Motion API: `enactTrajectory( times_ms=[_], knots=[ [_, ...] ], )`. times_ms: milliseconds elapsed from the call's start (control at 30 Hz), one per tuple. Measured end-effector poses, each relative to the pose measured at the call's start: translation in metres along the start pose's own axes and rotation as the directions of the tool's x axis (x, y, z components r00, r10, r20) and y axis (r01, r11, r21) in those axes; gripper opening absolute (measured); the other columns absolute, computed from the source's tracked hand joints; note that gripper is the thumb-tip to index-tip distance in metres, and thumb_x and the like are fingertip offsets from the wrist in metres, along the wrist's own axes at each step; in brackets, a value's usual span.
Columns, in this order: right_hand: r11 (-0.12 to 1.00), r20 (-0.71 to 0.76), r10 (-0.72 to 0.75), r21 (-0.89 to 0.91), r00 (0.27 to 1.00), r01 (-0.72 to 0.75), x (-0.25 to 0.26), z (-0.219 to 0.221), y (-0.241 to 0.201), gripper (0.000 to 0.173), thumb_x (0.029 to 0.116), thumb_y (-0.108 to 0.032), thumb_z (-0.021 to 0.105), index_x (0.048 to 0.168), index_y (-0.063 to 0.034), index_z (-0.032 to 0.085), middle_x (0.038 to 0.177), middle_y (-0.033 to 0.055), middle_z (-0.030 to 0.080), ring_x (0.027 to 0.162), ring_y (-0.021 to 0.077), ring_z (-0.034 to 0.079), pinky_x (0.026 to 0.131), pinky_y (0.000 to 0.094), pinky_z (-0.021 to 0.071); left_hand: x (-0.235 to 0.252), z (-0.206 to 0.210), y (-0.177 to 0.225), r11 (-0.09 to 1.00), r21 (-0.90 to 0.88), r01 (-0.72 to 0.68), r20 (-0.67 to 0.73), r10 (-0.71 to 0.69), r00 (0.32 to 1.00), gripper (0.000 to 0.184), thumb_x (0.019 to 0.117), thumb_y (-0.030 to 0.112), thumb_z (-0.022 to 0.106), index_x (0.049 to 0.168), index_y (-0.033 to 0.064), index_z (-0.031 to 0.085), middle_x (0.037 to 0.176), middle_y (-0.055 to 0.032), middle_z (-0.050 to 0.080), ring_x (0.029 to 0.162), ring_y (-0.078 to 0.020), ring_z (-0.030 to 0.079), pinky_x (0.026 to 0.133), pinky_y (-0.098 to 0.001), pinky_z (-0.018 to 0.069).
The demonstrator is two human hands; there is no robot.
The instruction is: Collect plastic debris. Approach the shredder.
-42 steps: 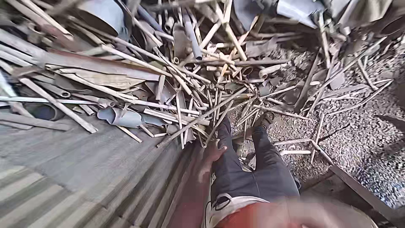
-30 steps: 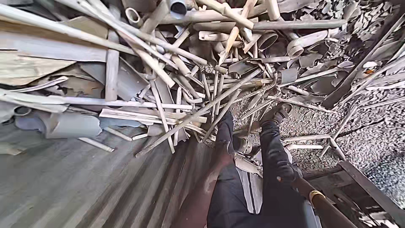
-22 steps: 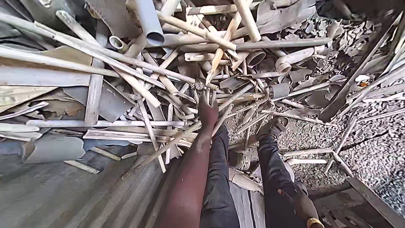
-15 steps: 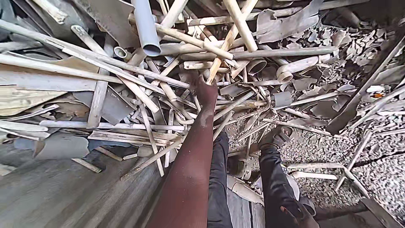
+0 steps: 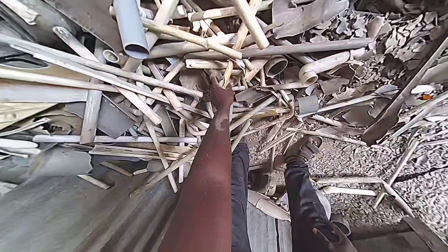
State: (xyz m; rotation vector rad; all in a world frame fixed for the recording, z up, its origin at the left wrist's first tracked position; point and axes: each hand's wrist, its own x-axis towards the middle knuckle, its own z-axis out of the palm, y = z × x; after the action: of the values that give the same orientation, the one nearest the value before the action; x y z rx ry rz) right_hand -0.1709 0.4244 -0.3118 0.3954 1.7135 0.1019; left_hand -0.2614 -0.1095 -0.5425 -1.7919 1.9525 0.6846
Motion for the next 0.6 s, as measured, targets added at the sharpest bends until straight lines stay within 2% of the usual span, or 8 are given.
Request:
enactTrajectory(
  times_ms=[100, 200, 267, 333, 367, 500, 567, 600],
  knots=[
    [1.0, -0.006, -0.002, -0.006, 1.0, 0.002, 0.0, 0.0, 0.0, 0.071, 0.082, -0.048, 0.082, 0.141, -0.0127, 0.063, 0.137, 0.0232, 0.062, 0.129, 0.0408, 0.058, 0.108, 0.062, 0.0432, -0.002, 0.004, -0.014, 0.987, -0.159, -0.03, -0.008, 0.029, 1.0, 0.091, 0.0962, 0.034, 0.073, 0.166, 0.0176, 0.016, 0.148, -0.0219, 0.054, 0.133, -0.0386, 0.056, 0.11, -0.0566, 0.0429],
    [1.0, -0.014, -0.005, -0.023, 1.0, 0.005, -0.001, 0.001, 0.0, 0.069, 0.0824, -0.049, 0.082, 0.14, -0.0149, 0.063, 0.136, 0.0233, 0.063, 0.126, 0.0423, 0.06, 0.106, 0.064, 0.0439, -0.005, 0.008, -0.022, 0.94, -0.313, -0.138, -0.099, 0.113, 0.989, 0.078, 0.0971, 0.024, 0.072, 0.162, 0.0154, 0.03, 0.153, -0.015, 0.051, 0.137, -0.0308, 0.053, 0.114, -0.0481, 0.0418],
    [1.0, -0.028, -0.015, -0.025, 0.999, 0.014, 0.0, 0.002, 0.001, 0.069, 0.0819, -0.049, 0.082, 0.139, -0.0155, 0.064, 0.135, 0.0228, 0.064, 0.125, 0.0427, 0.06, 0.104, 0.0648, 0.0447, -0.008, 0.016, -0.021, 0.909, -0.387, -0.155, -0.186, 0.087, 0.979, 0.088, 0.0915, 0.021, 0.078, 0.161, 0.008, 0.027, 0.141, -0.0204, 0.06, 0.126, -0.0318, 0.061, 0.107, -0.0453, 0.0485],
    [1.0, -0.028, -0.015, -0.026, 0.999, 0.014, 0.0, 0.005, 0.004, 0.07, 0.0813, -0.05, 0.082, 0.14, -0.0158, 0.064, 0.135, 0.0219, 0.064, 0.126, 0.0418, 0.06, 0.105, 0.0647, 0.0443, -0.02, 0.025, -0.025, 0.855, -0.505, -0.117, -0.167, 0.037, 0.985, 0.099, 0.0866, 0.017, 0.083, 0.161, 0.002, 0.019, 0.15, -0.0272, 0.047, 0.135, -0.0333, 0.053, 0.113, -0.0411, 0.0436],
    [1.0, -0.027, -0.02, -0.022, 0.999, 0.02, 0.003, 0.007, 0.004, 0.071, 0.081, -0.05, 0.082, 0.14, -0.016, 0.063, 0.137, 0.0212, 0.063, 0.128, 0.0405, 0.059, 0.106, 0.0635, 0.0437, -0.027, 0.03, -0.028, 0.818, -0.57, -0.079, -0.106, 0.023, 0.994, 0.1, 0.0861, 0.017, 0.083, 0.161, 0.0009, 0.018, 0.153, -0.0275, 0.042, 0.137, -0.0326, 0.05, 0.114, -0.0412, 0.0442],
    [0.989, -0.121, -0.141, 0.036, 0.983, 0.146, 0.003, 0.02, 0.005, 0.074, 0.0829, -0.038, 0.083, 0.145, -0.006, 0.057, 0.141, 0.0238, 0.059, 0.132, 0.0409, 0.055, 0.112, 0.0604, 0.0406, -0.097, 0.048, -0.062, 0.723, -0.675, 0.147, 0.294, 0.081, 0.952, 0.078, 0.0912, 0.012, 0.076, 0.155, 0.0014, 0.034, 0.133, -0.0236, 0.062, 0.113, -0.0297, 0.066, 0.096, -0.0471, 0.0561],
    [0.962, -0.204, -0.234, 0.089, 0.951, 0.256, 0.003, 0.027, 0.002, 0.078, 0.0839, -0.034, 0.081, 0.147, -0.0009, 0.051, 0.143, 0.0246, 0.057, 0.133, 0.041, 0.054, 0.113, 0.0589, 0.0403, -0.144, 0.053, -0.089, 0.787, -0.58, 0.211, 0.551, 0.188, 0.813, 0.059, 0.0946, 0.008, 0.071, 0.147, -0.0025, 0.046, 0.127, -0.0246, 0.065, 0.109, -0.031, 0.068, 0.094, -0.049, 0.0574],
    [0.943, -0.239, -0.272, 0.126, 0.932, 0.308, 0.004, 0.029, 0.002, 0.081, 0.0847, -0.035, 0.08, 0.149, 0.0021, 0.047, 0.145, 0.0255, 0.055, 0.133, 0.0408, 0.054, 0.113, 0.0571, 0.0411, -0.165, 0.056, -0.1, 0.824, -0.538, 0.177, 0.663, 0.284, 0.693, 0.049, 0.0943, 0.004, 0.068, 0.141, -0.0053, 0.054, 0.124, -0.024, 0.067, 0.108, -0.0296, 0.069, 0.096, -0.0476, 0.0573]
  ],
)
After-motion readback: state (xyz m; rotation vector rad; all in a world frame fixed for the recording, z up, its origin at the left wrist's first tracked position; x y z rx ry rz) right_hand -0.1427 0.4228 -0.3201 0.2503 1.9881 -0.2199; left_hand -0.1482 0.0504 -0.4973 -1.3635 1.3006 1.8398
